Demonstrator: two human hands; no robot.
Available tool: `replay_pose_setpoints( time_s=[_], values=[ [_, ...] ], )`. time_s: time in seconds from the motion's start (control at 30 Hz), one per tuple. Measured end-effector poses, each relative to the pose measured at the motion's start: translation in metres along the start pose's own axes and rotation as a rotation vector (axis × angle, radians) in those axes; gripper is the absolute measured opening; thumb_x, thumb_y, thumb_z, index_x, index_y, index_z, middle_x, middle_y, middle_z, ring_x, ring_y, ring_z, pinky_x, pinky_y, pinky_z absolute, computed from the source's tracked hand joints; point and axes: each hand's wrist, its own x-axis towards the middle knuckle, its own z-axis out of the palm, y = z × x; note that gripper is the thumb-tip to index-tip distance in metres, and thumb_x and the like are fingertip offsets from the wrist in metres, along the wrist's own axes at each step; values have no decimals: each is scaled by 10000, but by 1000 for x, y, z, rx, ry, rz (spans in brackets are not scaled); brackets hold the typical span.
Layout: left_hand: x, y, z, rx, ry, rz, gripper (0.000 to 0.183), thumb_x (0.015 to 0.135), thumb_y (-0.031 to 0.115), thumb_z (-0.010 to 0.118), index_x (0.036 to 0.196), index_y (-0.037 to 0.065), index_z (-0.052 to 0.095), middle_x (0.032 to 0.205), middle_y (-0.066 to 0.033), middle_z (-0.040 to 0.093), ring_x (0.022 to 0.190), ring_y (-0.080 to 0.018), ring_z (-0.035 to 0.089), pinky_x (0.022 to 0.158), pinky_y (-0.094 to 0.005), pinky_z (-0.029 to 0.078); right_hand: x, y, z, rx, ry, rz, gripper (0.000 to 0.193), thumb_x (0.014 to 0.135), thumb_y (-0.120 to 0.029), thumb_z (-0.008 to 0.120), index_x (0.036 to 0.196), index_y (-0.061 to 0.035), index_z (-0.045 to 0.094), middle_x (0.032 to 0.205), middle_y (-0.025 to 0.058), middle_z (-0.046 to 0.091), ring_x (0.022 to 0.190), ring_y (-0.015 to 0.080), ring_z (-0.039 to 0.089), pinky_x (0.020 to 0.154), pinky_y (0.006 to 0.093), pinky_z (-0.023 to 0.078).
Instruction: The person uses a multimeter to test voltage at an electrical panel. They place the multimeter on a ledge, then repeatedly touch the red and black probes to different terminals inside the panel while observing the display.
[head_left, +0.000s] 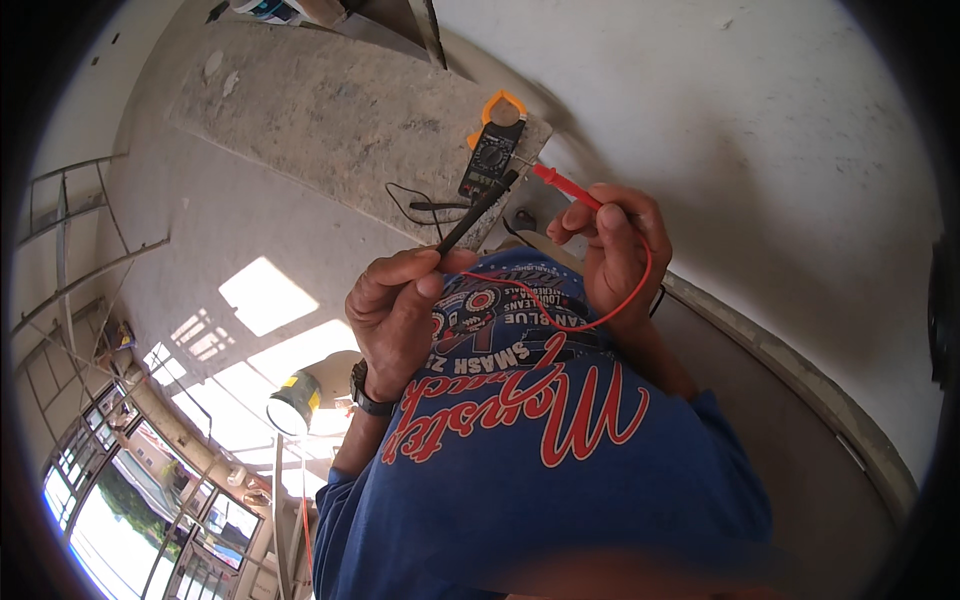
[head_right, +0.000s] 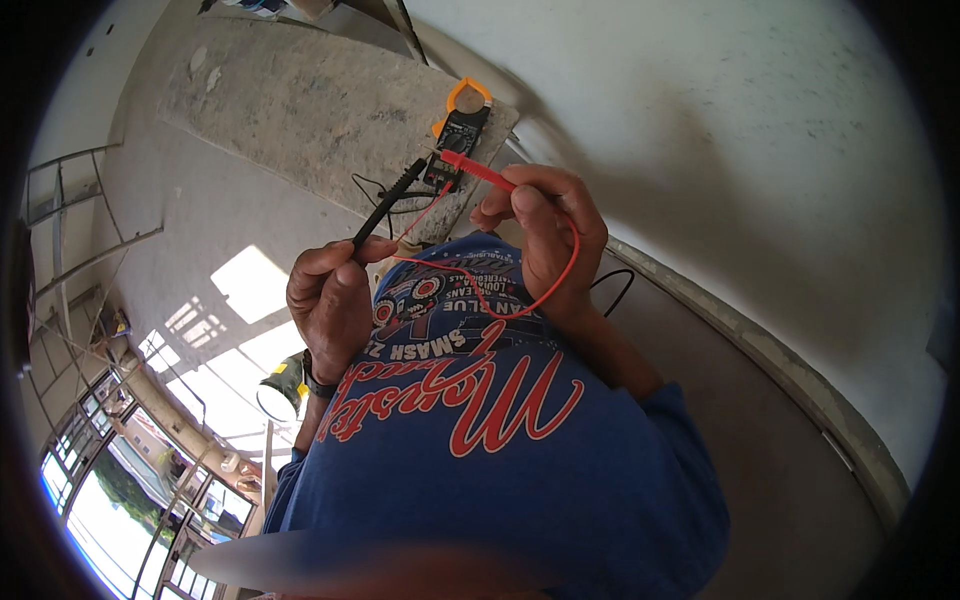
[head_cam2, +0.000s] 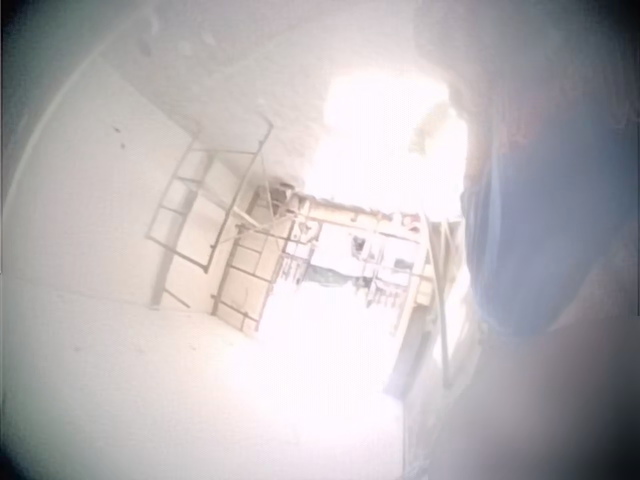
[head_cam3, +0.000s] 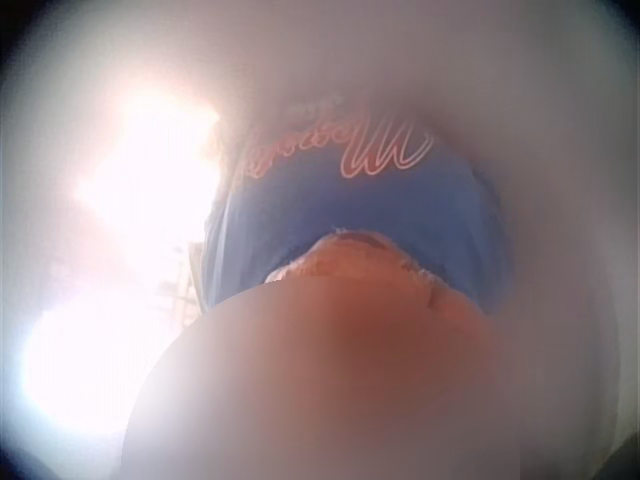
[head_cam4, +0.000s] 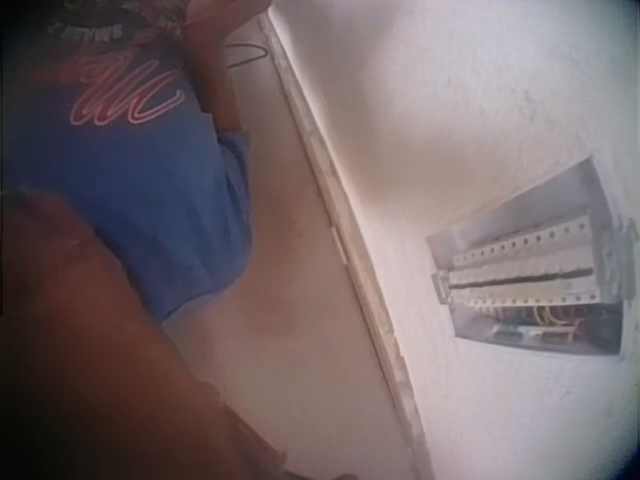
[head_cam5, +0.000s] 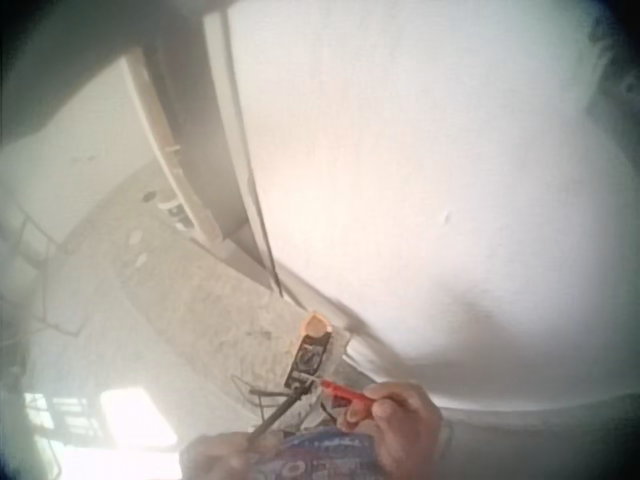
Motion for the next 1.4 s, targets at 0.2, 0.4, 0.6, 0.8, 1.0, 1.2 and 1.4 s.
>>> replay_pose_setpoints(
  time_s=[0.2,0.4,0.6,0.8,1.0,1.2,1.4],
  values=[
    [20,23,37,-3,6,-46,233,1030,128,659,1246,43,682,1115,-211,768,1128,-341,722,1006,-481,552,17,-54,-7,-38,-34,-105,181,1069,-87,586,1190,47,609,915,153,712,833,208,717,774,356,615],
    [68,98,178,167,-199,114,261,1018,256,702,1146,30,679,1004,-206,768,1119,-342,697,1036,-521,489,53,-237,-57,-404,-115,-517,244,959,39,696,1195,27,633,967,159,730,873,207,734,735,331,608],
    [80,155,304,111,-531,89,242,1041,60,536,1213,14,700,1073,-224,776,1237,-356,660,1099,-503,450,46,-388,-115,-964,-2,-1091,337,858,6,794,1165,-38,661,982,119,726,859,259,741,730,348,629],
    [79,188,343,335,-848,232,345,984,-92,509,1221,74,697,1150,-190,772,1324,-415,604,1111,-555,450,24,-474,-142,-1399,169,-1402,385,813,-114,856,1154,-107,676,952,58,719,937,250,727,737,344,643],
    [91,203,394,377,-869,607,378,880,-60,735,1211,123,712,1093,-132,800,1225,-376,675,1041,-479,519,16,-543,-139,-1546,315,-1533,367,891,-229,814,1210,-115,672,1029,68,717,1031,288,690,813,368,618],
    [93,221,434,547,-643,1137,377,829,111,871,1121,155,638,955,-71,795,1024,-332,729,838,-449,564,39,-592,-115,-1516,462,-1777,360,959,-340,745,1234,-114,694,1018,70,710,987,287,678,790,389,596],
    [121,228,462,515,-618,1382,308,913,179,821,1170,141,656,866,-63,743,895,-301,722,754,-407,575,65,-577,-113,-1489,506,-1817,344,902,-286,804,1196,-123,731,997,51,709,969,264,673,746,363,585]
  ],
)
